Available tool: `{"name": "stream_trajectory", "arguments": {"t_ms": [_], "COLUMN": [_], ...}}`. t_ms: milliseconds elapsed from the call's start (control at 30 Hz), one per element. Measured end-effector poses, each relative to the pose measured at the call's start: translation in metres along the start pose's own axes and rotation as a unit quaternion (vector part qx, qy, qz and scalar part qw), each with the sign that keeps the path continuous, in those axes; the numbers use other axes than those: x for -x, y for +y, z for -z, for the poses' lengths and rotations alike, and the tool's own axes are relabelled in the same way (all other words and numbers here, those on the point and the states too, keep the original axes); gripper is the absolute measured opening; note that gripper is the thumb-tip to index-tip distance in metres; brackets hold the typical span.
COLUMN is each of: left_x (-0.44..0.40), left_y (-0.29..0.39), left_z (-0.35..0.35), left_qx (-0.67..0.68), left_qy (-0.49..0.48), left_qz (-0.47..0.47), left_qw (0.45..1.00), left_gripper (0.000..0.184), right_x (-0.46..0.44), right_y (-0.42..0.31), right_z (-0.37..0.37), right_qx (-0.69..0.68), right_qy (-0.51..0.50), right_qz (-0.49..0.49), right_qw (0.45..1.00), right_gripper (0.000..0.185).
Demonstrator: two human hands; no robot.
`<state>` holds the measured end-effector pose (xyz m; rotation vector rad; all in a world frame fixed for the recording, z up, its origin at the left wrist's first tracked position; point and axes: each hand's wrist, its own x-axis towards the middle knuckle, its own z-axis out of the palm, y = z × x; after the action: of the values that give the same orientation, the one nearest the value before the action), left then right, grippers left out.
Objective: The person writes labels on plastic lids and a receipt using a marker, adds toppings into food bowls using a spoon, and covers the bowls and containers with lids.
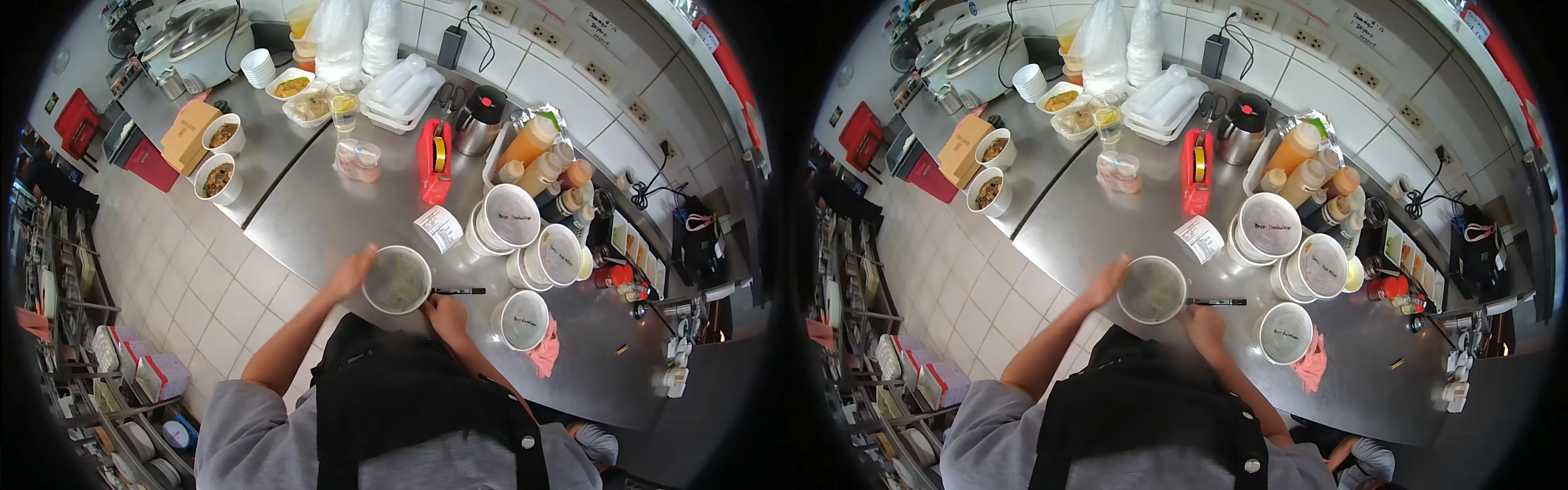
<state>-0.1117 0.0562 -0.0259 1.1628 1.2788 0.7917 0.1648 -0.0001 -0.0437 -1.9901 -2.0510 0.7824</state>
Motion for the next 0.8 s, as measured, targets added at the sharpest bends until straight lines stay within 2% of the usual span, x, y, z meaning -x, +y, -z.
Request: {"name": "stream_trajectory", "arguments": {"t_ms": [67, 100, 167, 233, 300, 333, 400, 433, 500, 567, 633, 667, 800], "left_x": [0.034, 0.039, 0.051, 0.048, 0.041, 0.042, 0.047, 0.049, 0.059, 0.059, 0.061, 0.062, 0.06], "left_y": [0.043, 0.04, 0.031, 0.026, 0.011, 0.006, 0.007, 0.011, 0.02, 0.013, 0.028, 0.036, 0.044], "left_z": [-0.034, -0.041, -0.05, -0.046, -0.039, -0.037, -0.035, -0.035, -0.034, -0.033, -0.032, -0.032, -0.025], "left_qx": [-0.142, -0.143, -0.114, -0.092, 0.086, 0.086, 0.235, 0.234, 0.428, 0.436, 0.494, 0.491, 0.512], "left_qy": [0.027, 0.03, 0.079, 0.054, -0.023, -0.022, 0.004, 0.004, -0.023, -0.033, -0.022, -0.002, -0.009], "left_qz": [0.07, 0.07, -0.066, -0.099, -0.037, -0.039, 0.033, 0.031, 0.053, 0.06, 0.083, 0.049, 0.017], "left_qw": [0.987, 0.987, 0.988, 0.989, 0.995, 0.995, 0.971, 0.972, 0.902, 0.897, 0.865, 0.87, 0.859], "left_gripper": [0.049, 0.049, 0.054, 0.053, 0.051, 0.051, 0.05, 0.05, 0.05, 0.052, 0.057, 0.062, 0.06], "right_x": [-0.002, -0.004, -0.002, -0.002, 0.0, 0.0, -0.003, -0.002, 0.003, -0.001, -0.002, 0.0, 0.011], "right_y": [0.006, 0.008, 0.013, 0.011, 0.009, 0.015, 0.02, 0.017, 0.008, 0.004, 0.0, -0.004, -0.043], "right_z": [-0.005, -0.008, -0.009, -0.006, -0.004, -0.007, -0.009, -0.006, 0.006, 0.018, 0.032, 0.04, 0.067], "right_qx": [-0.01, -0.021, -0.019, -0.015, -0.057, -0.056, -0.02, -0.02, -0.118, -0.152, -0.279, -0.254, -0.341], "right_qy": [0.006, 0.011, 0.02, 0.032, 0.033, 0.034, 0.041, 0.043, 0.006, -0.028, 0.023, 0.094, 0.117], "right_qz": [-0.006, -0.013, -0.001, 0.014, 0.022, 0.023, 0.089, 0.09, 0.041, 0.023, 0.006, 0.016, 0.029], "right_qw": [1.0, 1.0, 1.0, 0.999, 0.998, 0.998, 0.995, 0.995, 0.992, 0.988, 0.96, 0.962, 0.932], "right_gripper": [0.032, 0.029, 0.026, 0.023, 0.019, 0.019, 0.023, 0.023, 0.034, 0.039, 0.037, 0.032, 0.032]}}
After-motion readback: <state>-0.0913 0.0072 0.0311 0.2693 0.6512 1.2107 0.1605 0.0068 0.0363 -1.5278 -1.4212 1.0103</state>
